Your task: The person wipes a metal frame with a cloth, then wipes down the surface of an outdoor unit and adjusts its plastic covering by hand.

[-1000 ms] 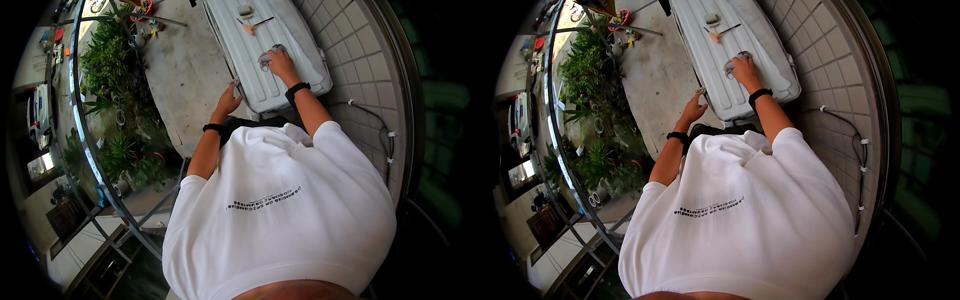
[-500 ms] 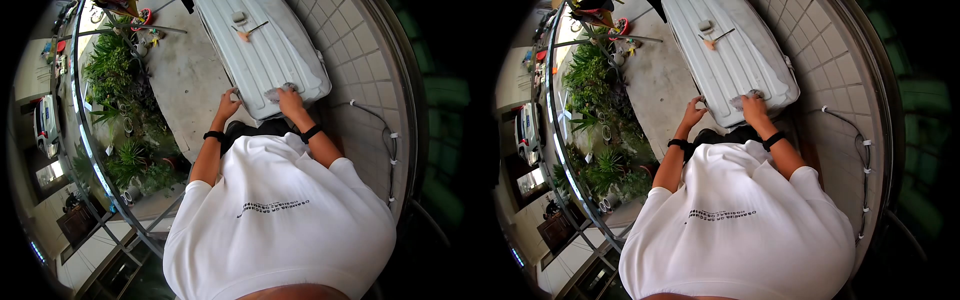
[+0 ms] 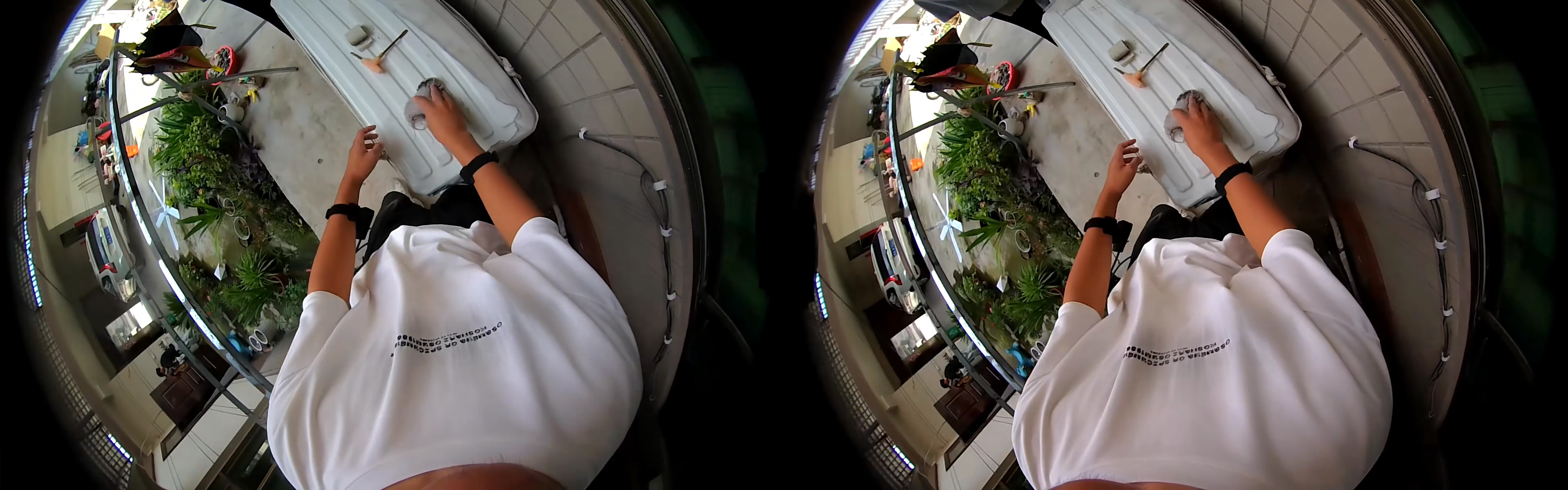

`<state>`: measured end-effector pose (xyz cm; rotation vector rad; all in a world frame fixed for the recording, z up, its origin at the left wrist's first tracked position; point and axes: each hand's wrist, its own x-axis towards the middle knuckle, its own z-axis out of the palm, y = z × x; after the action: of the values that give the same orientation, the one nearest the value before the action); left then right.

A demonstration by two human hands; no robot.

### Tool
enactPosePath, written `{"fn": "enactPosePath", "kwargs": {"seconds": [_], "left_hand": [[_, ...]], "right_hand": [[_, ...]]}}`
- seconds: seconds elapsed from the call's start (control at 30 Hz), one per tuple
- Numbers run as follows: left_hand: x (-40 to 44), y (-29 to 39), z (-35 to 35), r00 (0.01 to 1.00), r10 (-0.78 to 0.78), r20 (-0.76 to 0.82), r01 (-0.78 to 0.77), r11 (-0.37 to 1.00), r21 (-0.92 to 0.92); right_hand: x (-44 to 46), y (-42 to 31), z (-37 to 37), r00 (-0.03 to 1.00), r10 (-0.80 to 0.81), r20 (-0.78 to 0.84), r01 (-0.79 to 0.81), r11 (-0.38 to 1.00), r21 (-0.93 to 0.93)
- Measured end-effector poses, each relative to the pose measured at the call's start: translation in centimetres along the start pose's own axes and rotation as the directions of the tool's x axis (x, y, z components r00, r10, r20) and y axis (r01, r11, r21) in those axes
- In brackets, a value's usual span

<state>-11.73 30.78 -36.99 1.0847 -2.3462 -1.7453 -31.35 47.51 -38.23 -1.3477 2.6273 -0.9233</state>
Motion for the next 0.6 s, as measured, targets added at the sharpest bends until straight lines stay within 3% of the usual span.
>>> {"fn": "enactPosePath", "kwargs": {"seconds": [0.07, 0.1, 0.2, 0.23, 0.33, 0.4, 0.5, 0.6], "left_hand": [[1.9, 0.9, -0.5, 0.993, 0.11, -0.033, -0.106, 0.988, 0.115], [2.0, 2.9, -0.6, 0.995, 0.09, -0.031, -0.088, 0.994, 0.072], [4.8, 2.6, -1.2, 0.974, 0.228, -0.007, -0.222, 0.955, 0.197], [4.8, 4.4, -1.2, 0.987, 0.161, -0.002, -0.158, 0.97, 0.185], [7.1, 5.1, -1.8, 0.965, 0.26, 0.044, -0.261, 0.913, 0.313], [9.5, 5.4, -2.6, 0.915, 0.394, 0.088, -0.393, 0.82, 0.416], [13.2, 6.6, -3.7, 0.832, 0.544, 0.114, -0.506, 0.657, 0.559], [16.3, 9.3, -4.5, 0.834, 0.506, 0.22, -0.522, 0.595, 0.611]], "right_hand": [[-1.8, 0.6, -0.9, 0.999, 0.035, 0.027, -0.035, 0.999, 0.018], [-3.3, 0.2, -1.7, 0.998, 0.052, 0.046, -0.053, 0.998, 0.03], [-7.3, -1.4, -4.2, 0.938, 0.217, 0.272, -0.196, 0.975, -0.103], [-8.6, -1.8, -4.7, 0.928, 0.24, 0.285, -0.215, 0.97, -0.116], [-10.3, -3.1, -5.9, 0.905, 0.298, 0.303, -0.27, 0.954, -0.133], [-10.2, -3.8, -6.9, 0.899, 0.319, 0.299, -0.297, 0.948, -0.117], [-8.3, -5.9, -7.2, 0.824, 0.43, 0.369, -0.348, 0.898, -0.271], [-9.3, -4.8, -1.4, 0.907, 0.397, 0.142, -0.286, 0.826, -0.485]]}}
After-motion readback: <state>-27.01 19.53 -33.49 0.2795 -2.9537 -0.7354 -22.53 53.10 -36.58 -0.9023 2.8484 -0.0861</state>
